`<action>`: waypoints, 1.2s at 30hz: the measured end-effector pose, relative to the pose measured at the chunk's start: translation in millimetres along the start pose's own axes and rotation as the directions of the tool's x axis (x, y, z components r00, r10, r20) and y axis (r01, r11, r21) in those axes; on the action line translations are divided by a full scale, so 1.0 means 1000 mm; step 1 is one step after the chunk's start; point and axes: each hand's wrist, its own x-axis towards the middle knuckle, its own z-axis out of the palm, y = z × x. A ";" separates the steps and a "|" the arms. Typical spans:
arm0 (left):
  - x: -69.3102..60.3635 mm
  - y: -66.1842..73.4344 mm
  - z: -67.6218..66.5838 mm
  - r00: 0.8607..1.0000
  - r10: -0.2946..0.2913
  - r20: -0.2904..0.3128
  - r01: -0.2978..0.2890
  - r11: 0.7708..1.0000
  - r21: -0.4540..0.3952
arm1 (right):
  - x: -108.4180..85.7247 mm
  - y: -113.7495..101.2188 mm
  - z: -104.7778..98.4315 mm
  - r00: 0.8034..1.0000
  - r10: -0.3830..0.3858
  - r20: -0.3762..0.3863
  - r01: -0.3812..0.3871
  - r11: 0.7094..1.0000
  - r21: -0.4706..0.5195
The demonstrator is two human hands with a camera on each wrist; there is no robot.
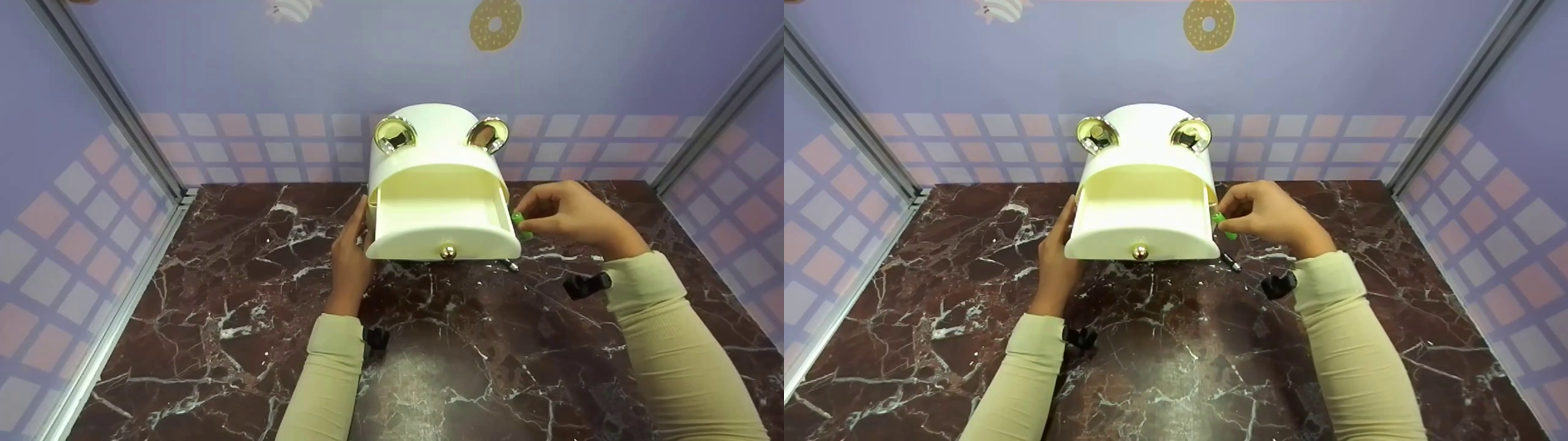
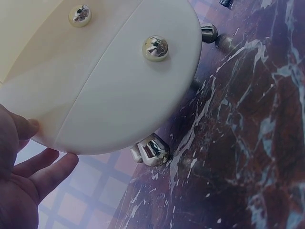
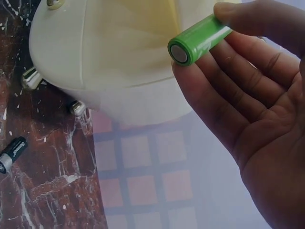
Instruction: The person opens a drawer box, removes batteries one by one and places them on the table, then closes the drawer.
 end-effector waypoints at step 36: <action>-0.001 -0.001 0.000 0.999 0.025 -0.023 -0.025 1.000 0.013 | -0.003 0.045 0.014 0.995 0.093 -0.020 -0.094 0.994 -0.048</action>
